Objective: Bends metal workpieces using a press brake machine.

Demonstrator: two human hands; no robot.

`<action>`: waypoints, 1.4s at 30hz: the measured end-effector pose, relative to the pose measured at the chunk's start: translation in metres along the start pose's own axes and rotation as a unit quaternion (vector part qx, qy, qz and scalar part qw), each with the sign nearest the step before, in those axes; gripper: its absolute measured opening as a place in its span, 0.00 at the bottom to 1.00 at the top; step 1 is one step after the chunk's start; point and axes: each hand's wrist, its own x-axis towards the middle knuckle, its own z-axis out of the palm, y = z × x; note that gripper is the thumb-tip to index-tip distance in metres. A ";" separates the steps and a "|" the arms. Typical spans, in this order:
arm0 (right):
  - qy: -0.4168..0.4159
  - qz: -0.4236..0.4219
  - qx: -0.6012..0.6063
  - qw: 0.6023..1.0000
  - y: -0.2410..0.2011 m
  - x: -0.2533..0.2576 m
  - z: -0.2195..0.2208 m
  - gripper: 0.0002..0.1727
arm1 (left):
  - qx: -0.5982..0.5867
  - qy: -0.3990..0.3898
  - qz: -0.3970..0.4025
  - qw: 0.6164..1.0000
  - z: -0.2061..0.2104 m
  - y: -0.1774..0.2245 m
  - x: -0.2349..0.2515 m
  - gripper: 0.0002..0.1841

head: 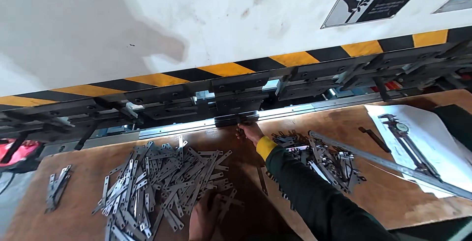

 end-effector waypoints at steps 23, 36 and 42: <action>0.003 0.059 0.094 0.994 -0.029 -0.024 0.000 0.26 | 0.263 0.097 -0.062 0.958 -0.085 0.026 0.075 0.23; 0.001 0.054 0.095 0.994 -0.030 -0.023 -0.004 0.21 | 0.355 0.030 -0.021 0.934 -0.100 0.031 0.095 0.21; 0.003 0.058 0.107 0.993 -0.035 -0.024 -0.003 0.18 | 0.183 0.106 -0.027 0.977 -0.093 0.026 0.084 0.23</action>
